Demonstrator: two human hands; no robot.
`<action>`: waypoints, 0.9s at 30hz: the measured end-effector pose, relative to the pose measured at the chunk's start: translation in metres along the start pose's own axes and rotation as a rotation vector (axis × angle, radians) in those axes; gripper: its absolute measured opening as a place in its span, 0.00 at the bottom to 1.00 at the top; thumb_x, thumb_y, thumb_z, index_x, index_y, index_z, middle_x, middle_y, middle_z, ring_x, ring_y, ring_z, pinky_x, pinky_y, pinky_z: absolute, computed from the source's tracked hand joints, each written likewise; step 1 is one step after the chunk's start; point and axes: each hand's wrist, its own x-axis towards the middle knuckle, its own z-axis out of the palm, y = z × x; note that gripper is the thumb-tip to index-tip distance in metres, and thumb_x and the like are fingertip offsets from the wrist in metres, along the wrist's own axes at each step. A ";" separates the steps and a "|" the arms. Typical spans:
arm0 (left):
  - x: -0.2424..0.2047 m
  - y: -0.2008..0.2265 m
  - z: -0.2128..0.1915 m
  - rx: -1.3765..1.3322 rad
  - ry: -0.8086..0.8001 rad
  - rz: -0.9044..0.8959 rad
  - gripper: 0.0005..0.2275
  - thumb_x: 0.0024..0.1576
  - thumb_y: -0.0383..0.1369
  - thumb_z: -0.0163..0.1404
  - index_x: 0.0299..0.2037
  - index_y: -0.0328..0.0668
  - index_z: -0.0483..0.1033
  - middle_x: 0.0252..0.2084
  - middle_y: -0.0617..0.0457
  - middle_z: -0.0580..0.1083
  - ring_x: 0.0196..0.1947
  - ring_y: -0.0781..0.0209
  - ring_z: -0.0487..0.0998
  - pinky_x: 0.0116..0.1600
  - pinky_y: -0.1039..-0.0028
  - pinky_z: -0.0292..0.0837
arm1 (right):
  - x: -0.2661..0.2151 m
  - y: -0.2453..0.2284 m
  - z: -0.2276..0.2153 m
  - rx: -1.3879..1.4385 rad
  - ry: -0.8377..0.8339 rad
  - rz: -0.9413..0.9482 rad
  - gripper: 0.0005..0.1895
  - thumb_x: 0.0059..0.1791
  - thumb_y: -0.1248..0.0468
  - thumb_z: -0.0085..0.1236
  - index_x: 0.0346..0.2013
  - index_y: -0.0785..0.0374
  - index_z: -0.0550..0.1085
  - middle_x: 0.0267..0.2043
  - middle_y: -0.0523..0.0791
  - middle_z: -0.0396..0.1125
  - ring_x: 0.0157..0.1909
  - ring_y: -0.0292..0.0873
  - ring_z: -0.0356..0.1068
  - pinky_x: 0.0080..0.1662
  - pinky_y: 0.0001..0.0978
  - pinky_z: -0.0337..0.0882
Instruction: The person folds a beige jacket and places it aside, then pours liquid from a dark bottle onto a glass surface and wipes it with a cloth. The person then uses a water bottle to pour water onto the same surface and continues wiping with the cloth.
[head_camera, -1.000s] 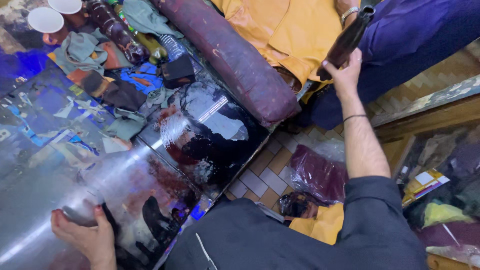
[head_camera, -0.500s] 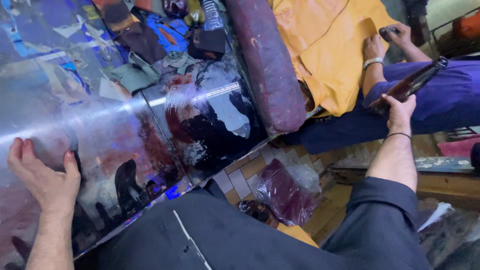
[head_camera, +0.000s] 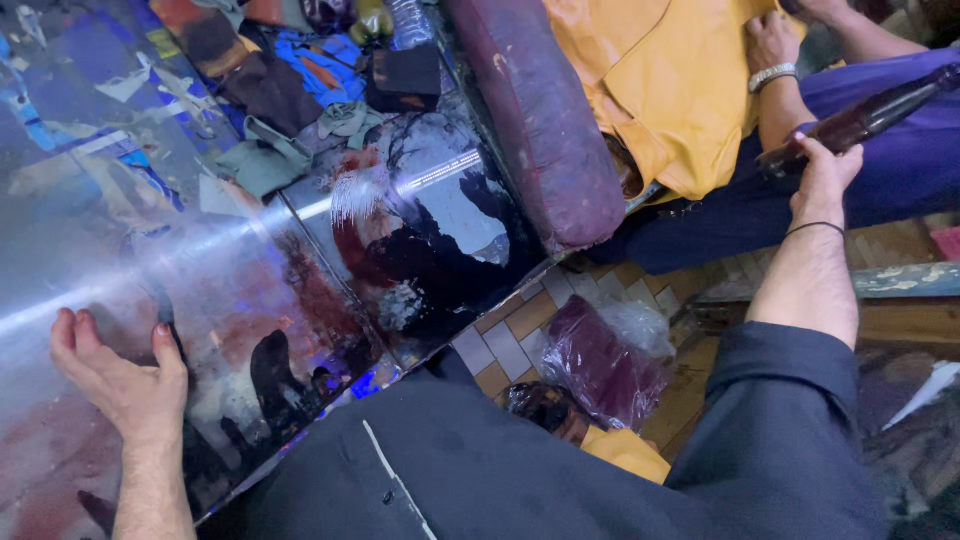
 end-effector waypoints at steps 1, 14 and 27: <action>0.000 0.000 0.000 0.001 -0.001 -0.005 0.30 0.65 0.26 0.58 0.71 0.29 0.52 0.75 0.33 0.54 0.77 0.36 0.55 0.81 0.51 0.51 | 0.000 0.000 -0.003 -0.008 0.028 0.010 0.28 0.45 0.74 0.77 0.54 0.62 0.70 0.47 0.42 0.71 0.47 0.39 0.73 0.49 0.31 0.75; 0.005 -0.004 0.004 0.013 0.012 0.008 0.30 0.65 0.30 0.59 0.71 0.27 0.54 0.73 0.31 0.56 0.75 0.34 0.57 0.80 0.50 0.53 | -0.032 0.032 -0.018 -0.009 0.173 0.244 0.36 0.46 0.64 0.76 0.65 0.48 0.66 0.53 0.41 0.71 0.52 0.46 0.73 0.34 0.46 0.72; 0.008 -0.003 0.007 0.073 0.038 0.067 0.33 0.61 0.31 0.61 0.71 0.26 0.54 0.71 0.30 0.58 0.73 0.34 0.59 0.77 0.49 0.53 | -0.049 0.057 -0.001 0.106 0.158 0.090 0.28 0.47 0.70 0.76 0.57 0.55 0.71 0.51 0.41 0.74 0.49 0.42 0.76 0.36 0.36 0.75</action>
